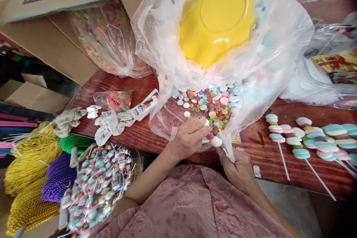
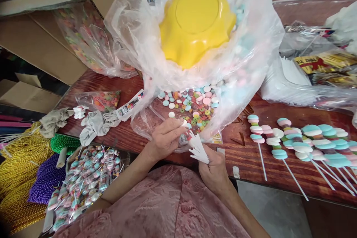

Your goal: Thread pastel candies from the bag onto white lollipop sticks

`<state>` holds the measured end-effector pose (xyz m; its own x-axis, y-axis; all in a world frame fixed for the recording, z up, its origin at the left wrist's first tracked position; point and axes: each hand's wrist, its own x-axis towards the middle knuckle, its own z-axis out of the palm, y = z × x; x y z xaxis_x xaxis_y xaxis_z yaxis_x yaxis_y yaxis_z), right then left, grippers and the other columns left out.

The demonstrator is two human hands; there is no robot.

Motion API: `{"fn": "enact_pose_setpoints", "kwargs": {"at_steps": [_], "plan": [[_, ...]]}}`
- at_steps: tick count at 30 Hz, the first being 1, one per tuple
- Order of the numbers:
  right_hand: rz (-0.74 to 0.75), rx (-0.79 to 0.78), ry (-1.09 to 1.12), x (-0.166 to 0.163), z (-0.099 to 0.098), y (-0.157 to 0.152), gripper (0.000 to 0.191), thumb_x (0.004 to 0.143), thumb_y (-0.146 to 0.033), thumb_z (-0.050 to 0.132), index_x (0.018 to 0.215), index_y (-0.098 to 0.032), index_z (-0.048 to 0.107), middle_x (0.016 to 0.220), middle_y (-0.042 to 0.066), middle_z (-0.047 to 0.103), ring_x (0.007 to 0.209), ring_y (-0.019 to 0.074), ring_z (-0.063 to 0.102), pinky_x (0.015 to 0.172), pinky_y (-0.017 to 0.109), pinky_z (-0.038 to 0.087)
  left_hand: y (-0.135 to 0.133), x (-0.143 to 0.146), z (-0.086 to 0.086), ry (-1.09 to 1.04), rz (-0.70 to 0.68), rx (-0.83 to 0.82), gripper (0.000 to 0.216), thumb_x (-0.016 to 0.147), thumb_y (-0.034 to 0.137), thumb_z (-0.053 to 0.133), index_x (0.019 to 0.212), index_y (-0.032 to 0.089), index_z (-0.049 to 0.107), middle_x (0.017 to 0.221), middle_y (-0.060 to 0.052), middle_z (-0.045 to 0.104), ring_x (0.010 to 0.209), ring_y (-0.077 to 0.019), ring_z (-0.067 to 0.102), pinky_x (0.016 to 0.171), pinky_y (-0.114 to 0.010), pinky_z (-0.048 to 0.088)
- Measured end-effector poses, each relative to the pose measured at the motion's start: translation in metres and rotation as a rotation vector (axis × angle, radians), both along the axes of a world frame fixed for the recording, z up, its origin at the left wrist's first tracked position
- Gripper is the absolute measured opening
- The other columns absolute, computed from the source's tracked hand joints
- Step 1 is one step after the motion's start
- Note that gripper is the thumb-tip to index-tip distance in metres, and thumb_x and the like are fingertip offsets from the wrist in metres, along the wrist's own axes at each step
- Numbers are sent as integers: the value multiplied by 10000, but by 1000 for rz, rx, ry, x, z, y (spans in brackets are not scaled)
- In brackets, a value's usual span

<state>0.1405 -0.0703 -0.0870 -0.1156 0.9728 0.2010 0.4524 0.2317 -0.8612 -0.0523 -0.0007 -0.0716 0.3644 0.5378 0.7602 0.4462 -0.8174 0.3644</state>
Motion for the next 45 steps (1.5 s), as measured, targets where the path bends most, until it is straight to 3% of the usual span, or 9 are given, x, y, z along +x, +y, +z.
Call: {"fn": "enact_pose_setpoints", "kwargs": {"at_steps": [3, 8, 12, 14, 19, 25, 35, 40, 45], "plan": [[-19, -16, 32, -3, -2, 0, 307, 923, -256, 523, 624, -192, 540, 567, -30, 508, 481, 98, 406, 464, 225, 336, -5, 9, -5, 10, -62, 33, 249, 920, 116, 543, 1095, 191, 704, 1048, -113, 760, 1026, -212, 730, 911, -368, 617], [-120, -87, 42, 8, -7, 2, 324, 932, -325, 546, 650, -181, 611, 544, -36, 442, 489, 102, 373, 469, 232, 340, -16, 16, -10, -146, -129, -218, 365, 918, 88, 531, 1246, 200, 645, 1188, -142, 732, 1099, -216, 715, 929, -367, 610], [-270, -114, 61, 33, -14, 5, 227, 912, -361, 624, 826, -170, 711, 581, -31, 491, 515, 112, 410, 480, 239, 361, 8, -3, -1, -267, 91, -401, 449, 939, 184, 576, 1384, 238, 548, 1299, -117, 684, 997, -177, 723, 838, -312, 617], [-325, -103, 68, 42, -16, 5, 215, 900, -367, 653, 867, -167, 725, 573, -35, 485, 504, 111, 404, 465, 239, 344, 30, -12, 5, -56, 277, -470, 299, 932, 207, 582, 1218, 217, 668, 1163, -98, 726, 968, -202, 701, 886, -363, 593], [-209, -33, 1, 41, -14, 3, 201, 910, -309, 599, 855, -174, 737, 600, -23, 539, 540, 129, 478, 529, 248, 417, 69, -10, 4, 568, 383, -614, 127, 845, 137, 621, 804, 166, 738, 956, -117, 717, 997, -284, 647, 940, -428, 524], [-139, -5, -6, 45, -13, -1, 193, 893, -231, 566, 763, -180, 699, 560, -32, 500, 486, 121, 441, 486, 242, 388, 72, -9, 0, 447, 308, -654, 205, 909, 181, 558, 836, 187, 749, 885, -76, 700, 903, -215, 635, 895, -357, 508], [-42, 94, -32, 34, 2, 7, 233, 845, -135, 507, 664, -200, 637, 551, -22, 576, 438, 120, 499, 461, 229, 393, 62, 6, -3, 722, 401, -509, 201, 921, 150, 536, 964, 183, 729, 1070, -121, 656, 1016, -256, 600, 786, -347, 499], [-36, 102, -127, 33, -3, 7, 252, 829, -144, 460, 812, -181, 709, 614, -8, 636, 489, 137, 556, 507, 232, 428, 58, -2, -11, 335, 211, -535, 114, 801, 95, 632, 789, 173, 714, 880, -71, 699, 908, -210, 620, 879, -366, 500], [-28, 130, -180, 32, -3, 6, 225, 784, -96, 450, 718, -183, 647, 554, -30, 563, 458, 113, 495, 484, 217, 373, 43, -4, -1, -508, 51, -1074, 131, 654, 204, 802, 696, 145, 692, 722, -17, 709, 632, -120, 610, 634, -262, 489]]}}
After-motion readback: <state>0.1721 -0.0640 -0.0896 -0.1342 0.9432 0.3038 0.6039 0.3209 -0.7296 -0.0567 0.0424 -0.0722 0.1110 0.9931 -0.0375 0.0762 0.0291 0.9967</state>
